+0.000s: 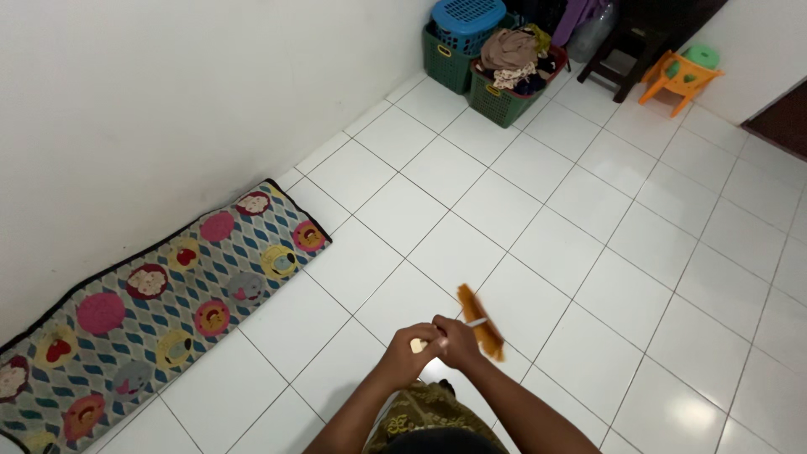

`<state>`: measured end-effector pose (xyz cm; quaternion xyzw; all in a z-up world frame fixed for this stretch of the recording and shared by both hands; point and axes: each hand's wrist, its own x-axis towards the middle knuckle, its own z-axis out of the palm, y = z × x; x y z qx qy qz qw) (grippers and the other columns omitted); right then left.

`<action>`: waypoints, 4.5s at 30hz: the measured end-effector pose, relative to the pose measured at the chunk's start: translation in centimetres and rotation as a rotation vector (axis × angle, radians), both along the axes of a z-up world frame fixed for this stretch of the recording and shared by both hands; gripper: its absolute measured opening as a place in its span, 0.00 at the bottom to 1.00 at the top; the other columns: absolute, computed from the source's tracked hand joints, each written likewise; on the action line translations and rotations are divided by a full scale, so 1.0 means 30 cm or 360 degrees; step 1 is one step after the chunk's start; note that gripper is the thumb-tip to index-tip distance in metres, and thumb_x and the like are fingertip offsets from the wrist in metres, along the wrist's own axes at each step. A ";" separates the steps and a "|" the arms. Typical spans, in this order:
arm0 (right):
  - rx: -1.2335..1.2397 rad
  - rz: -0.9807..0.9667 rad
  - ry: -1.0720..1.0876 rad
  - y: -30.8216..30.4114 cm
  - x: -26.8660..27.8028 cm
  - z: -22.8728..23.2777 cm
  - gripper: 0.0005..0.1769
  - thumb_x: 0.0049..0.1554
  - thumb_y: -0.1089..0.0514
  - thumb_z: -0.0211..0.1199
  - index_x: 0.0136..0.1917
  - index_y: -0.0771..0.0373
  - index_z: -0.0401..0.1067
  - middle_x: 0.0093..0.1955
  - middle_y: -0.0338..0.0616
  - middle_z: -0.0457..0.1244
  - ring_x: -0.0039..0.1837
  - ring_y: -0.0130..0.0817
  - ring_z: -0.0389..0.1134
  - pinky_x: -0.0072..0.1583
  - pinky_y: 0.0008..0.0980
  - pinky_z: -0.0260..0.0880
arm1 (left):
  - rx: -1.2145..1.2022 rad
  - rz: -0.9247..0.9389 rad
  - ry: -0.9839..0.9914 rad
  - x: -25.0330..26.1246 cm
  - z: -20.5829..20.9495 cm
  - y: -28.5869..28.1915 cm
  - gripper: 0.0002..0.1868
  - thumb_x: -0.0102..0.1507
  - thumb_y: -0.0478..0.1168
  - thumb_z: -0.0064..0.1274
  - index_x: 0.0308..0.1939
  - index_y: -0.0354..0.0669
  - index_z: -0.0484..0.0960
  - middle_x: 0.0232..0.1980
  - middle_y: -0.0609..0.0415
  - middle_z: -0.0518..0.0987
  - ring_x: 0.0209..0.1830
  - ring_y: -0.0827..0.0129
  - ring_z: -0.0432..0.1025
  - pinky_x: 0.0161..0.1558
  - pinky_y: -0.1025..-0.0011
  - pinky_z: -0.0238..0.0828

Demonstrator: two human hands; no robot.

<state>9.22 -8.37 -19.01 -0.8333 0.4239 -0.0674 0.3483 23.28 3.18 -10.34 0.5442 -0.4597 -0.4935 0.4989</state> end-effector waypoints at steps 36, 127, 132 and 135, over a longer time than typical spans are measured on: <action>0.0610 0.0102 0.0090 -0.151 0.017 0.223 0.12 0.56 0.48 0.62 0.41 0.58 0.70 0.40 0.36 0.67 0.42 0.31 0.69 0.46 0.33 0.70 | -0.0430 -0.0404 -0.0062 0.021 0.278 -0.185 0.17 0.68 0.44 0.58 0.29 0.36 0.81 0.34 0.52 0.82 0.36 0.68 0.76 0.44 0.69 0.73; 0.0434 -0.0034 -0.0904 0.292 0.578 0.156 0.13 0.60 0.54 0.65 0.36 0.62 0.74 0.62 0.40 0.57 0.55 0.31 0.64 0.49 0.35 0.72 | -0.1069 -0.0872 -0.0107 0.681 0.643 0.069 0.12 0.67 0.46 0.62 0.44 0.40 0.82 0.42 0.51 0.82 0.50 0.65 0.77 0.55 0.65 0.73; 0.0556 0.0069 -0.0949 0.386 0.473 0.255 0.10 0.60 0.56 0.66 0.40 0.63 0.73 0.45 0.39 0.63 0.44 0.30 0.65 0.44 0.34 0.68 | -0.1333 -0.1312 0.0134 0.611 0.836 0.207 0.12 0.71 0.46 0.58 0.50 0.42 0.82 0.48 0.51 0.83 0.55 0.64 0.76 0.63 0.63 0.69; 0.0472 0.0013 -0.0811 0.464 0.427 0.280 0.08 0.60 0.57 0.66 0.42 0.63 0.73 0.35 0.39 0.67 0.37 0.29 0.65 0.41 0.34 0.66 | -0.1364 -0.1346 0.0285 0.558 0.889 0.323 0.10 0.71 0.44 0.57 0.48 0.42 0.82 0.48 0.51 0.83 0.54 0.64 0.76 0.62 0.63 0.70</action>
